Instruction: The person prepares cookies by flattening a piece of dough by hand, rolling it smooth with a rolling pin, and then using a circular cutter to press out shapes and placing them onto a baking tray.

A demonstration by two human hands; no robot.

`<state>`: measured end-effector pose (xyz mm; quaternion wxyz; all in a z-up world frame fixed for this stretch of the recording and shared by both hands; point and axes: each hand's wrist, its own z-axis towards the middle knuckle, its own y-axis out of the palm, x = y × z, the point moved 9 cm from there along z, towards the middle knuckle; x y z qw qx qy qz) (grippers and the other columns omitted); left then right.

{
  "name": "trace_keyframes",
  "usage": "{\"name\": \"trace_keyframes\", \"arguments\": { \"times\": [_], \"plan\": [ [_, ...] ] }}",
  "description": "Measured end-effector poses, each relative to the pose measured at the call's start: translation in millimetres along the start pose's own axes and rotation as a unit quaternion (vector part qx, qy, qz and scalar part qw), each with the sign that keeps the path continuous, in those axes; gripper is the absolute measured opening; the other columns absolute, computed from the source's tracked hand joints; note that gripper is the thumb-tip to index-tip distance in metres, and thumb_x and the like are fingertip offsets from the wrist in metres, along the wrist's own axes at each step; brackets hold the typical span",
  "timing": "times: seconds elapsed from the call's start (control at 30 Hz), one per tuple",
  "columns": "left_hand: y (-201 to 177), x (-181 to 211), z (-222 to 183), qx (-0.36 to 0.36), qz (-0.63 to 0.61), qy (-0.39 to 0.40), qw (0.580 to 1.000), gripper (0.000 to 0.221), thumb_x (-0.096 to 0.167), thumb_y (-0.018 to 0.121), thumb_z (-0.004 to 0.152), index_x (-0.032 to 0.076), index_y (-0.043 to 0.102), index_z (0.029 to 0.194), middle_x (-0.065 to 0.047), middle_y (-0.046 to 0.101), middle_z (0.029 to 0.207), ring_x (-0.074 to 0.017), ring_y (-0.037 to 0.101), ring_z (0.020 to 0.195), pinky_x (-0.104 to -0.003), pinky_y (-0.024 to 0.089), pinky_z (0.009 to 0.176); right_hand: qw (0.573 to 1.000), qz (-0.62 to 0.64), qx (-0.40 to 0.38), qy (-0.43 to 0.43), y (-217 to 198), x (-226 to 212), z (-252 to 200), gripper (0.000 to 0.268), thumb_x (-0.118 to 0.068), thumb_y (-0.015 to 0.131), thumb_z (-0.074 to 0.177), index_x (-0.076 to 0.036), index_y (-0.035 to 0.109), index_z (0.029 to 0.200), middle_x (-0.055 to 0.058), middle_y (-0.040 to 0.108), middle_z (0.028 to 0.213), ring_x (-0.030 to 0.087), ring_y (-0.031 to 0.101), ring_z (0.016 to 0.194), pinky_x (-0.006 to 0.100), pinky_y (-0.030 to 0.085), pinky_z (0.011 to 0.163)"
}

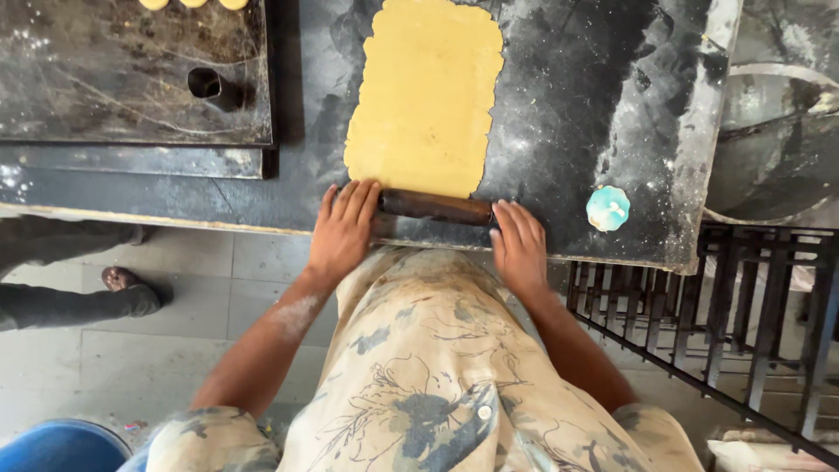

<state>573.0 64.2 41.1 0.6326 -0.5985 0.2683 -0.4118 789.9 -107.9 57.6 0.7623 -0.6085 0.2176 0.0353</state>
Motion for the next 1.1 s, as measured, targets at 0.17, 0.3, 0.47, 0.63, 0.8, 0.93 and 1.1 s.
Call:
{"name": "trace_keyframes", "arguments": {
  "times": [0.17, 0.3, 0.47, 0.63, 0.8, 0.93, 1.1],
  "plan": [
    [-10.8, -13.8, 1.4, 0.063, -0.075, -0.009, 0.995, 0.04, 0.01, 0.056, 0.093, 0.005, 0.06, 0.133, -0.01, 0.06, 0.13, -0.0291, 0.054, 0.127, -0.046, 0.038, 0.111, 0.996, 0.085, -0.037, 0.01, -6.1, 19.3, 30.9, 0.049, 0.004, 0.06, 0.094, -0.01, 0.062, 0.141, 0.015, 0.062, 0.128, 0.036, 0.057, 0.12, 0.048, 0.045, 0.105],
    [-19.5, -28.7, -3.6, 0.088, -0.112, -0.071, 0.987, 0.041, 0.008, 0.058, 0.093, 0.003, 0.062, 0.134, -0.012, 0.061, 0.125, -0.0306, 0.055, 0.121, -0.046, 0.038, 0.107, 0.988, 0.147, -0.029, -0.037, -10.9, 16.4, 74.1, 0.041, 0.003, 0.063, 0.095, -0.009, 0.064, 0.134, 0.014, 0.063, 0.128, 0.035, 0.058, 0.12, 0.045, 0.048, 0.104],
    [-9.1, -24.4, -10.6, 0.092, -0.136, -0.105, 0.981, 0.059, 0.018, 0.057, 0.097, -0.002, 0.044, 0.151, -0.022, 0.045, 0.155, -0.0368, 0.04, 0.148, -0.05, 0.027, 0.125, 0.994, 0.077, 0.013, -0.08, -7.6, 3.8, 83.6, 0.042, -0.003, 0.062, 0.098, -0.004, 0.058, 0.14, 0.016, 0.056, 0.149, 0.036, 0.049, 0.142, 0.049, 0.037, 0.119],
    [0.8, -11.9, 5.7, 0.032, -0.16, -0.11, 0.981, 0.097, 0.059, 0.054, 0.098, -0.008, 0.02, 0.16, -0.026, 0.018, 0.169, -0.0394, 0.016, 0.158, -0.054, 0.012, 0.127, 0.997, 0.007, -0.029, -0.07, 16.1, -8.7, 87.4, 0.071, -0.027, 0.058, 0.102, 0.002, 0.031, 0.16, 0.024, 0.025, 0.168, 0.041, 0.018, 0.158, 0.063, 0.008, 0.124],
    [-9.7, -79.6, 105.0, 0.02, -0.121, -0.098, 0.988, 0.106, 0.073, 0.041, 0.099, -0.009, 0.015, 0.162, -0.025, 0.011, 0.172, -0.036, 0.009, 0.161, -0.054, 0.007, 0.13, 0.996, -0.048, -0.057, -0.04, 40.1, 25.1, 187.7, 0.066, -0.029, 0.049, 0.109, 0.0, 0.027, 0.164, 0.021, 0.017, 0.173, 0.043, 0.008, 0.16, 0.064, 0.0, 0.124],
    [-13.9, -129.5, 189.4, -0.018, -0.103, -0.123, 0.987, 0.104, 0.074, 0.032, 0.104, -0.008, 0.012, 0.164, -0.025, 0.006, 0.173, -0.0356, 0.003, 0.162, -0.054, 0.003, 0.131, 0.996, -0.068, -0.053, 0.009, 55.6, 53.5, 276.8, 0.061, -0.032, 0.041, 0.114, 0.0, 0.029, 0.164, 0.021, 0.014, 0.173, 0.041, 0.007, 0.161, 0.065, 0.001, 0.125],
    [-7.9, -139.0, 209.2, -0.049, -0.123, -0.134, 0.982, 0.109, 0.077, 0.028, 0.1, -0.009, 0.013, 0.164, -0.024, 0.006, 0.173, -0.036, 0.003, 0.162, -0.055, 0.002, 0.13, 0.994, -0.081, -0.056, 0.046, 59.5, 60.0, 289.2, 0.063, -0.036, 0.039, 0.115, 0.004, 0.027, 0.163, 0.025, 0.011, 0.173, 0.045, 0.005, 0.161, 0.065, 0.002, 0.126]
  ]
}}
